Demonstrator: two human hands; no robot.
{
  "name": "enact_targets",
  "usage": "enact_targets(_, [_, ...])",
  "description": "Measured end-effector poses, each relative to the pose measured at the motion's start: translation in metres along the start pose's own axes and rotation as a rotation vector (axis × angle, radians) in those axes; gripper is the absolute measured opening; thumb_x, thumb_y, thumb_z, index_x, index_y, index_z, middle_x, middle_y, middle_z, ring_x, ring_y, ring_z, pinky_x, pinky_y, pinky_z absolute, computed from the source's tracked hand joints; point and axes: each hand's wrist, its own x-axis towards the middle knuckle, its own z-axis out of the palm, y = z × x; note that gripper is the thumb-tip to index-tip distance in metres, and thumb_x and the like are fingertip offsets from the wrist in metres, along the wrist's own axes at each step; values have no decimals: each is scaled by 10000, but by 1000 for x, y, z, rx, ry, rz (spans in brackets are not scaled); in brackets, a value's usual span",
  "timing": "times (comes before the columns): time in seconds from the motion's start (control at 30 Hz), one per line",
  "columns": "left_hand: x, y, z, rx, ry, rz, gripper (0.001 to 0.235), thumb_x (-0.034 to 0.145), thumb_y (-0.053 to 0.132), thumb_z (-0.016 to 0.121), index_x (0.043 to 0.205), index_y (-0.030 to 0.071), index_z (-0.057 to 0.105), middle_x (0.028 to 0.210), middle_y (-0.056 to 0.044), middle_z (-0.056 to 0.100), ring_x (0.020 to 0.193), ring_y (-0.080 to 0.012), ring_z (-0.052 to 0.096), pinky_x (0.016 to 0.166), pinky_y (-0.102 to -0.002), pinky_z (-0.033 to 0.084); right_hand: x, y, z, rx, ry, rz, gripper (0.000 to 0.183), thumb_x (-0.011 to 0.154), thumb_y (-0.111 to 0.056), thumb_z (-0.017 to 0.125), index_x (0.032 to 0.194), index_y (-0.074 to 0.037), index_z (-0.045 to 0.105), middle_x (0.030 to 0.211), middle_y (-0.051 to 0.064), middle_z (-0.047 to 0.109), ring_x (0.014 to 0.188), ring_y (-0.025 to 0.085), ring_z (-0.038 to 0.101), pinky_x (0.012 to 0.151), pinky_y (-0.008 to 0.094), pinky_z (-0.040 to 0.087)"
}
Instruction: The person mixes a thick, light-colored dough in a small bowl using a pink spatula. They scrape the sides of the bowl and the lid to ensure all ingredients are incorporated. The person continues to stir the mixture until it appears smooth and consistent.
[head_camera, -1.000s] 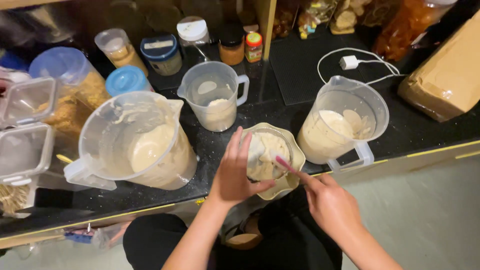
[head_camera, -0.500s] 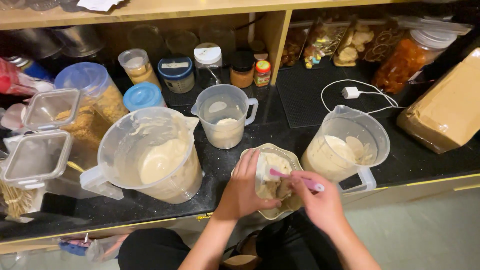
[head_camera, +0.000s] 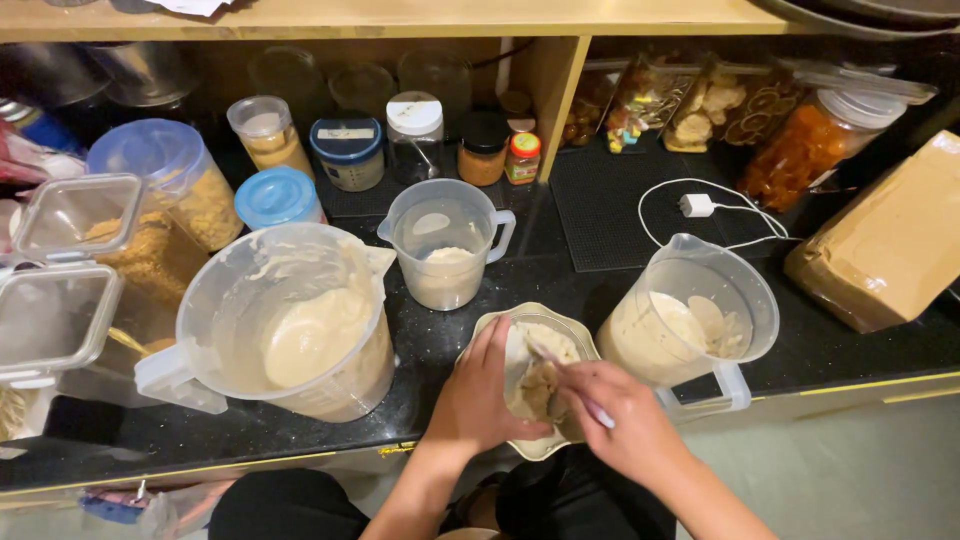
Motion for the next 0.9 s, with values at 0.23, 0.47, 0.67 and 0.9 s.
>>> enact_targets(0.23, [-1,-2,4,-16,-42,-93,1276,612,320,930,1587,7,168,1644,-235,275,1513,-387,286,1179,-448,299,-1,-21,-6,154,-270,-127,254,987,-156,612,1146,5,727,1169,121,762,1049,251,756,963,368,584])
enact_targets(0.47, [-6,-7,11,-19,-15,-49,1373,541,315,991,1581,-24,162,1630,-280,289,1512,-413,299,1199,-455,289,-7,-22,-7,193,-193,-119,215,987,-154,598,1073,-33,752,1113,98,765,1014,257,758,913,371,600])
enact_targets(0.67, [-6,-7,14,11,23,-30,1468,455,469,951,1601,-44,190,1571,-324,345,1439,-475,394,1197,-500,322,-7,7,5,142,11,19,162,896,-141,691,1013,-109,800,999,99,789,842,322,775,750,413,618])
enact_targets(0.9, [-1,-8,10,-60,-72,-89,1510,441,560,931,1604,-36,177,1604,-330,288,1479,-475,337,1222,-508,277,-7,3,-12,111,137,80,106,868,-116,755,954,-111,818,958,70,809,844,277,796,736,364,620])
